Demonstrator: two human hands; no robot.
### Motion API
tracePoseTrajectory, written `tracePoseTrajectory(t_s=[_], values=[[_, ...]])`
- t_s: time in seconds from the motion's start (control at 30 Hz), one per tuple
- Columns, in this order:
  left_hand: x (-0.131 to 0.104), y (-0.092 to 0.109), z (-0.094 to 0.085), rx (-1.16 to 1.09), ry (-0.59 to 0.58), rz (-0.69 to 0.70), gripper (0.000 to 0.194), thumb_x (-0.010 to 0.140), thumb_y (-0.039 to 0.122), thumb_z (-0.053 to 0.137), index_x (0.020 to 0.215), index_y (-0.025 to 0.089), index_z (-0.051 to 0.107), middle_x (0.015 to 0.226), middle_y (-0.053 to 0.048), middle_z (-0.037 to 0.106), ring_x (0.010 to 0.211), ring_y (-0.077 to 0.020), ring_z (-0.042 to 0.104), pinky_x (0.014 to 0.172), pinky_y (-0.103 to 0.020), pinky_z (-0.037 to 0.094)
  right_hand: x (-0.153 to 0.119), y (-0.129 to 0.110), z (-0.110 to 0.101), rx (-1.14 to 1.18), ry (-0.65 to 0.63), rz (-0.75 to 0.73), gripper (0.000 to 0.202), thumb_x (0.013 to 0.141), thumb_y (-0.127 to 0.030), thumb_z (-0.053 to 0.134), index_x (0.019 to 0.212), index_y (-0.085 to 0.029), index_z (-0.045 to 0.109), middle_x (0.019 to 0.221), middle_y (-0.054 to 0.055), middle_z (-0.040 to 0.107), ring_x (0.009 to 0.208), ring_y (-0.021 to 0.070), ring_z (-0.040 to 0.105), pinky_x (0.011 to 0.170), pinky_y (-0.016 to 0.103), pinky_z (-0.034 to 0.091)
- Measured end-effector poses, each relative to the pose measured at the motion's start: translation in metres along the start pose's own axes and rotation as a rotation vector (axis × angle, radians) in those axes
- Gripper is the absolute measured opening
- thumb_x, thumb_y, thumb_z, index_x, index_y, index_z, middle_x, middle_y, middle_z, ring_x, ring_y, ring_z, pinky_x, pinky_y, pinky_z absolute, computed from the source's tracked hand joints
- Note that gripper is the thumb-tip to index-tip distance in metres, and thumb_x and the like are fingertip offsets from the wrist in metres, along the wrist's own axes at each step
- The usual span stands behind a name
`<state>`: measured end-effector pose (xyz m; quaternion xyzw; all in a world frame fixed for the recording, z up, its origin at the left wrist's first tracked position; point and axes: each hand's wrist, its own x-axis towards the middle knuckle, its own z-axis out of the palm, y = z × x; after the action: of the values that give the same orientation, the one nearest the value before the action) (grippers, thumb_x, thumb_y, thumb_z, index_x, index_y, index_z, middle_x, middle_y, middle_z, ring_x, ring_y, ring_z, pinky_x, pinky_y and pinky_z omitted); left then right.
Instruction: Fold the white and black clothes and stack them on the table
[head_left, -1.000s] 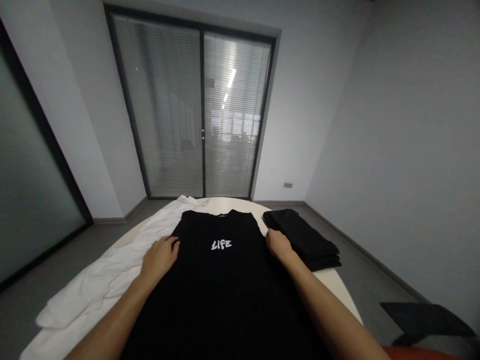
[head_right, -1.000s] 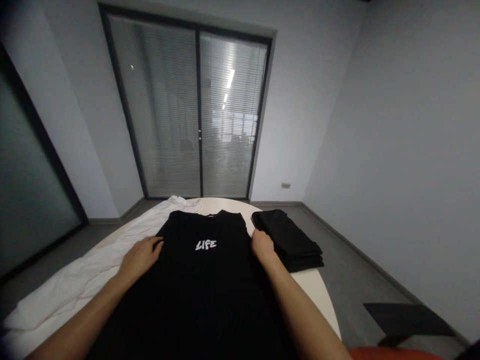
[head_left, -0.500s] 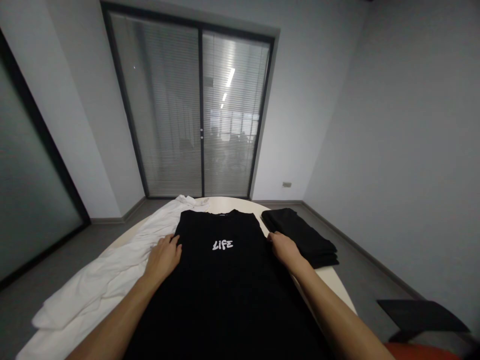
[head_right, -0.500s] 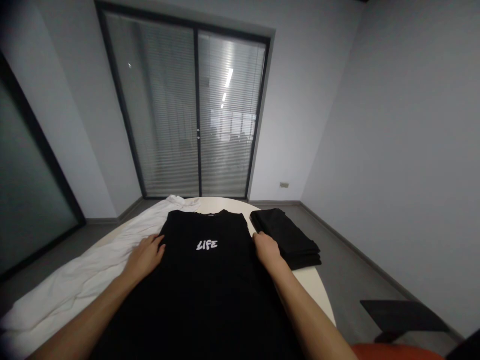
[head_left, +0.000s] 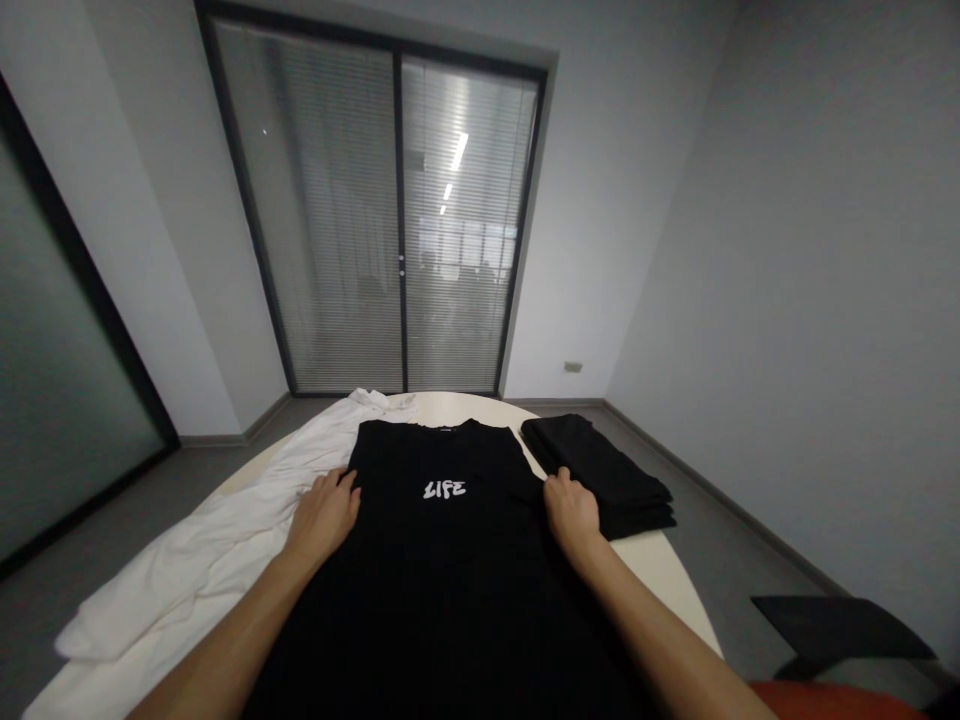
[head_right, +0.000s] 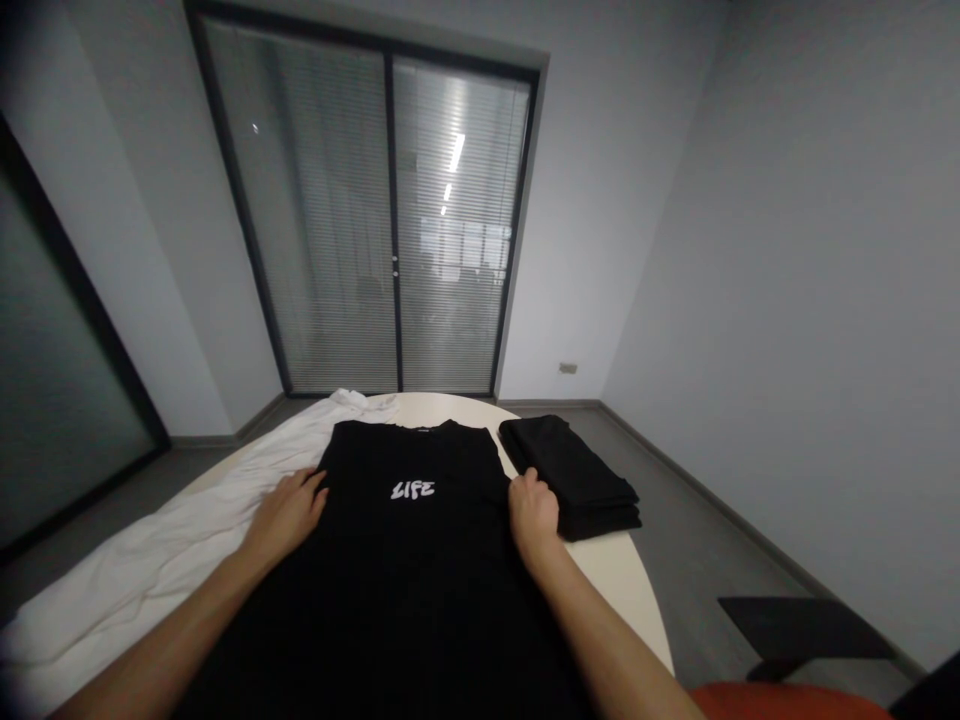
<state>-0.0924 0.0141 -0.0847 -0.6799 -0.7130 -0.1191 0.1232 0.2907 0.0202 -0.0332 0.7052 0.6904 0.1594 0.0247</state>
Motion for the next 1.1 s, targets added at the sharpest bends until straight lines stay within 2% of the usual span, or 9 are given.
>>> tracePoseTrajectory(t_s=[0.07, 0.13, 0.27, 0.5, 0.67, 0.77, 0.93, 1.03, 1.1], values=[[0.0, 0.0, 0.001, 0.007, 0.004, 0.005, 0.043, 0.099, 0.026, 0.039, 0.133, 0.01, 0.059, 0.136, -0.015, 0.057, 0.117, -0.0289, 0.056, 0.099, -0.041, 0.046, 0.001, 0.001, 0.001, -0.009, 0.054, -0.079, 0.036, 0.093, -0.002, 0.037, 0.111, -0.014, 0.066, 0.113, 0.018, 0.063, 0.095, 0.0233, 0.069, 0.068, 0.027, 0.051], [0.0, 0.0, 0.001, 0.011, 0.003, 0.007, 0.042, 0.099, 0.026, 0.04, 0.133, 0.011, 0.06, 0.135, -0.014, 0.058, 0.117, -0.0286, 0.057, 0.1, -0.041, 0.046, 0.002, 0.002, 0.0, 0.003, 0.049, -0.132, 0.035, 0.094, -0.003, 0.039, 0.114, -0.016, 0.064, 0.11, 0.015, 0.065, 0.096, 0.0224, 0.068, 0.068, 0.025, 0.051], [-0.001, 0.001, -0.002, 0.014, 0.005, 0.011, 0.042, 0.098, 0.026, 0.04, 0.133, 0.012, 0.06, 0.135, -0.014, 0.059, 0.116, -0.0286, 0.057, 0.099, -0.041, 0.047, 0.002, 0.004, -0.006, 0.031, -0.021, -0.069, 0.034, 0.096, -0.003, 0.036, 0.106, -0.013, 0.067, 0.101, 0.015, 0.067, 0.091, 0.0221, 0.071, 0.069, 0.026, 0.051], [-0.002, 0.004, -0.006, 0.029, 0.007, 0.002, 0.041, 0.098, 0.024, 0.041, 0.131, 0.013, 0.061, 0.134, -0.014, 0.059, 0.116, -0.028, 0.058, 0.097, -0.041, 0.048, 0.01, 0.008, -0.027, 0.062, -0.108, -0.099, 0.038, 0.093, -0.001, 0.037, 0.103, -0.01, 0.072, 0.112, 0.021, 0.066, 0.104, 0.0296, 0.067, 0.076, 0.034, 0.053], [-0.002, 0.011, -0.014, 0.022, 0.077, 0.009, 0.041, 0.096, 0.026, 0.041, 0.127, 0.011, 0.064, 0.135, -0.016, 0.059, 0.115, -0.0311, 0.058, 0.098, -0.045, 0.049, 0.054, 0.007, -0.048, 0.104, -0.131, -0.071, 0.036, 0.094, -0.003, 0.04, 0.109, -0.01, 0.071, 0.112, 0.022, 0.068, 0.109, 0.0299, 0.066, 0.083, 0.035, 0.052], [-0.003, 0.017, -0.015, -0.03, 0.155, 0.092, 0.041, 0.096, 0.029, 0.044, 0.124, 0.01, 0.066, 0.139, -0.017, 0.056, 0.124, -0.033, 0.053, 0.104, -0.047, 0.045, 0.087, -0.007, -0.049, 0.144, -0.139, -0.08, 0.037, 0.098, -0.01, 0.039, 0.117, -0.017, 0.069, 0.116, 0.018, 0.068, 0.106, 0.0272, 0.068, 0.083, 0.035, 0.052], [-0.004, 0.023, -0.008, -0.108, 0.155, 0.219, 0.042, 0.096, 0.035, 0.047, 0.128, 0.014, 0.064, 0.143, -0.016, 0.054, 0.129, -0.0308, 0.051, 0.109, -0.046, 0.042, 0.125, -0.035, -0.031, 0.175, -0.159, -0.122, 0.045, 0.099, -0.013, 0.034, 0.134, -0.026, 0.059, 0.132, 0.016, 0.058, 0.115, 0.0251, 0.063, 0.09, 0.035, 0.05], [-0.005, 0.023, -0.004, -0.117, 0.135, 0.23, 0.042, 0.096, 0.034, 0.048, 0.129, 0.014, 0.063, 0.144, -0.016, 0.052, 0.129, -0.0306, 0.051, 0.109, -0.047, 0.042, 0.138, -0.042, -0.018, 0.168, -0.185, -0.1, 0.045, 0.099, -0.011, 0.034, 0.134, -0.024, 0.059, 0.136, 0.019, 0.053, 0.119, 0.0264, 0.061, 0.092, 0.037, 0.05], [-0.005, 0.023, -0.003, -0.114, 0.125, 0.215, 0.041, 0.096, 0.034, 0.048, 0.129, 0.014, 0.064, 0.144, -0.017, 0.052, 0.13, -0.0311, 0.051, 0.109, -0.047, 0.042, 0.146, -0.042, -0.012, 0.164, -0.199, -0.076, 0.043, 0.099, -0.011, 0.034, 0.129, -0.018, 0.063, 0.133, 0.021, 0.056, 0.117, 0.0273, 0.062, 0.092, 0.038, 0.05]])
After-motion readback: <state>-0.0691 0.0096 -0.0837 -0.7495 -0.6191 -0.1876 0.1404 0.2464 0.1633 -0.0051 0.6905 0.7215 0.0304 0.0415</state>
